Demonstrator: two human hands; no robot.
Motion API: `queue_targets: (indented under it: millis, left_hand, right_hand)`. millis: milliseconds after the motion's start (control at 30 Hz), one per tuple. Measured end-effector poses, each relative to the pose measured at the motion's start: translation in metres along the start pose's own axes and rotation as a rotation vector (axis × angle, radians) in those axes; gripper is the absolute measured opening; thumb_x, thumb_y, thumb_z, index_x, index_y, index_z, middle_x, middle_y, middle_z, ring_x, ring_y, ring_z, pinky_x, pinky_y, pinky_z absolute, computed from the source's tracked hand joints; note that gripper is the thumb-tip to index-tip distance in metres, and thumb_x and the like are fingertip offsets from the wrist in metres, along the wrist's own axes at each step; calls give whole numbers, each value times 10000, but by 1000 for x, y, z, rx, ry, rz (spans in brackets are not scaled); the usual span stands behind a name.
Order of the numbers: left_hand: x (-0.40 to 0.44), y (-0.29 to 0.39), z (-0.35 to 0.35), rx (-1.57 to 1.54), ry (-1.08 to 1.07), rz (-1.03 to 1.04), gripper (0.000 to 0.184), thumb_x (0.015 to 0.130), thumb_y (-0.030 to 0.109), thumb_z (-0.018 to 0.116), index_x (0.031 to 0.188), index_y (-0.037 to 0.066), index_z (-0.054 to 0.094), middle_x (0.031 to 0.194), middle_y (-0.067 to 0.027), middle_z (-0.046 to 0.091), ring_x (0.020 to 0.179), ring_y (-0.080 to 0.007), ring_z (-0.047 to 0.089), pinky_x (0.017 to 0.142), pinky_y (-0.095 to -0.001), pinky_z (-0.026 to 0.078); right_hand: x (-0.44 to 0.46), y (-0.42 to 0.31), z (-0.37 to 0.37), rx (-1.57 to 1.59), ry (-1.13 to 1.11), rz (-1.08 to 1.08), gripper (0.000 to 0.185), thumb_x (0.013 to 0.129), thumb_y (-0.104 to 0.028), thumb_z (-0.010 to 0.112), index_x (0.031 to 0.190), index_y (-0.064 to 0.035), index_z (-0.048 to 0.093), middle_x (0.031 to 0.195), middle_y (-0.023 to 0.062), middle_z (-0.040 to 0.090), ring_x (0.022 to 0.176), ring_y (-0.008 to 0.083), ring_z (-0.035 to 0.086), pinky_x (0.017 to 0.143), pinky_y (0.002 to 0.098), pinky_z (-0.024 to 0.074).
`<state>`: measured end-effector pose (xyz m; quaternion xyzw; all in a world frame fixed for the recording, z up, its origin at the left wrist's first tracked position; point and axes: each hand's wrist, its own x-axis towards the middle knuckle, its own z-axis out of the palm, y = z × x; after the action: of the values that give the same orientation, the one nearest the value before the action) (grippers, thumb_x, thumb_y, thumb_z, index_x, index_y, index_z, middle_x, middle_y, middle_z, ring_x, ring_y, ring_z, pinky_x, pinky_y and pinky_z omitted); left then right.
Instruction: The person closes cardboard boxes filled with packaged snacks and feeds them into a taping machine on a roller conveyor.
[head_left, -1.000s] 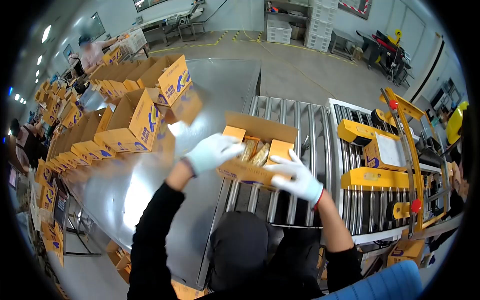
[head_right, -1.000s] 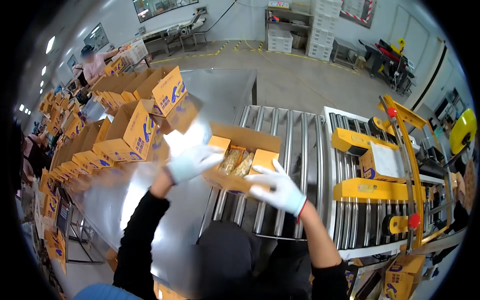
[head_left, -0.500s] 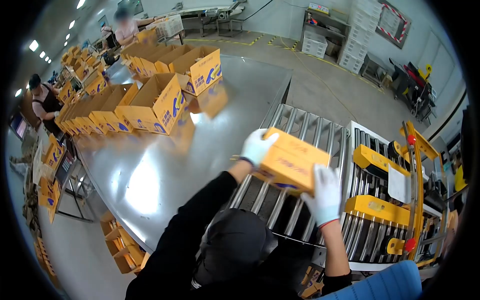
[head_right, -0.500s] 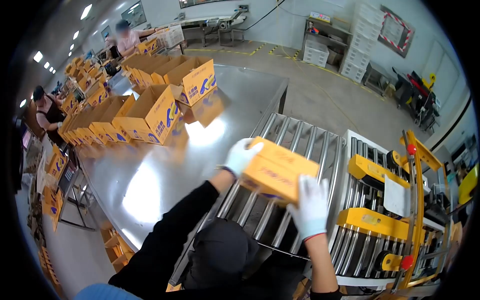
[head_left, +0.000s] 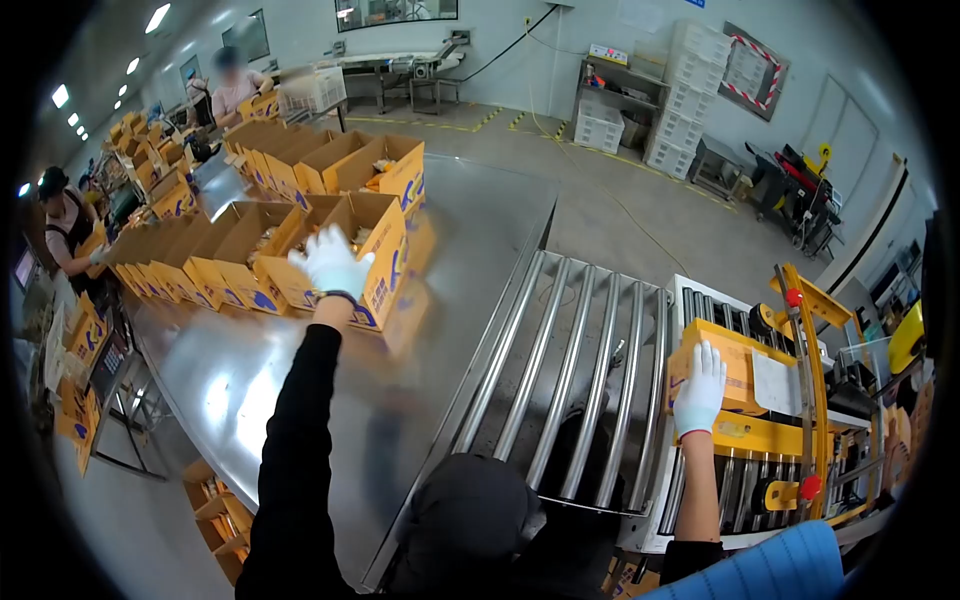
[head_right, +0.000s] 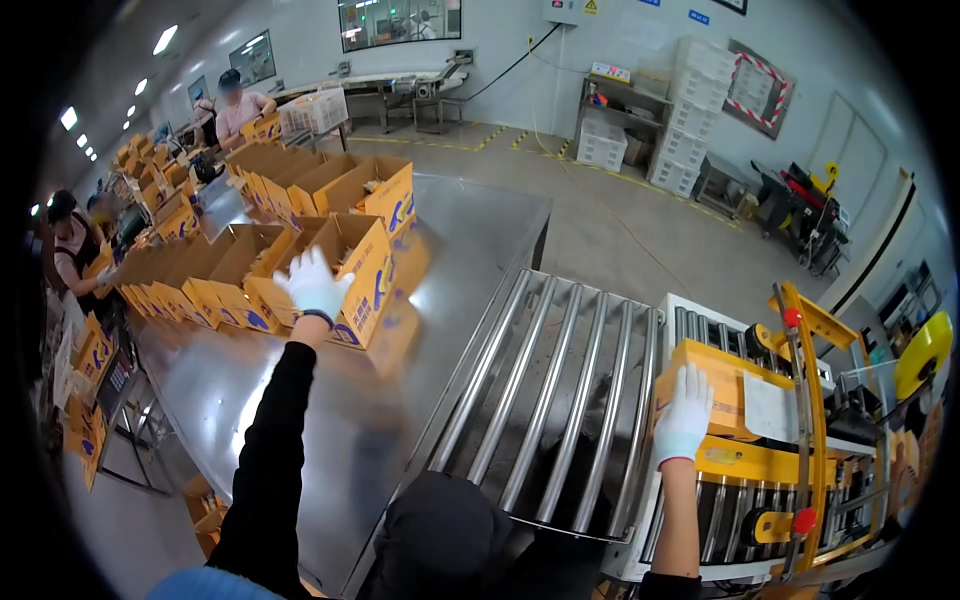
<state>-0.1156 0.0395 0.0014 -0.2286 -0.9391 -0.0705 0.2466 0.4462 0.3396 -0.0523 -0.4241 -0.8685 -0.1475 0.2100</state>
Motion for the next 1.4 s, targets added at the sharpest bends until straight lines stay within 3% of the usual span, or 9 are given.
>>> queue_targets:
  millis: [167, 400, 567, 633, 767, 1033, 1167, 1300, 1400]
  left_hand:
    - [-42, 29, -35, 12, -296, 233, 420, 891, 517, 625, 932, 134, 792, 984, -134, 753, 1039, -341, 673, 911, -721, 436]
    - [-126, 24, -101, -921, -312, 945, 132, 832, 142, 783, 943, 77, 754, 1558, -178, 437, 1483, -407, 332, 1195, -492, 313]
    - [-124, 103, -99, -948, -1025, 599, 200, 904, 275, 759, 956, 82, 750, 1226, -139, 701, 1186, -281, 650, 1011, -370, 501]
    - [-132, 133, -68, -998, -661, 590, 244, 903, 310, 751, 944, 71, 729, 1127, -118, 704, 1012, -280, 689, 896, -384, 543]
    - [-150, 156, -52, -826, 106, 457, 454, 823, 369, 815, 1082, 41, 636, 929, -150, 631, 892, -368, 636, 888, -412, 538]
    - [-139, 173, -58, -1378, -915, -29, 592, 935, 402, 721, 1278, -63, 592, 1183, -208, 675, 1146, -275, 645, 997, -379, 504]
    - [-216, 307, -23, -1251, -307, 202, 576, 917, 326, 735, 1334, -24, 547, 1216, -202, 667, 1147, -263, 634, 1011, -376, 494]
    - [-205, 278, -57, -1483, -1248, 424, 669, 975, 504, 620, 1376, -27, 551, 1249, -198, 669, 1193, -249, 605, 1056, -377, 451]
    - [-169, 196, -19, -1080, -842, 329, 663, 918, 575, 601, 1279, 19, 636, 1285, -242, 629, 1163, -384, 614, 994, -454, 488]
  right_hand:
    - [-23, -55, 40, 999, -291, 95, 677, 796, -156, 768, 1409, -11, 520, 1381, 222, 579, 1331, 406, 521, 1147, 423, 411]
    - [-9, -175, -72, 537, -129, -515, 1070, 615, -332, 910, 1495, 1, 402, 1546, 223, 408, 1458, 446, 329, 1226, 571, 208]
    - [-21, -166, -69, 1069, -372, -519, 347, 828, -325, 796, 1049, -58, 765, 1060, 126, 757, 1089, 306, 686, 1096, 450, 438]
    - [-1, -155, -72, 1322, -671, -116, 412, 819, -317, 797, 1100, -23, 736, 1070, 153, 749, 1083, 351, 680, 1072, 444, 452]
    - [34, -169, -114, 413, -34, -480, 836, 720, -289, 844, 1436, -25, 504, 1504, 201, 458, 1409, 385, 402, 1206, 533, 272]
    - [-39, -146, -89, 498, -265, -394, 1004, 591, -238, 914, 1454, 1, 462, 1383, 197, 520, 1309, 379, 481, 1234, 548, 242]
    - [2, -109, -70, 244, -260, -191, 1103, 618, -276, 912, 1515, 32, 347, 1536, 220, 412, 1458, 393, 331, 1253, 509, 206]
    - [22, -79, -33, 182, -98, -156, 990, 706, -269, 866, 1504, 36, 365, 1545, 211, 411, 1456, 399, 337, 1248, 496, 217]
    - [31, -61, -23, 185, -34, -157, 903, 758, -260, 827, 1495, 24, 389, 1532, 204, 433, 1446, 399, 354, 1238, 499, 236]
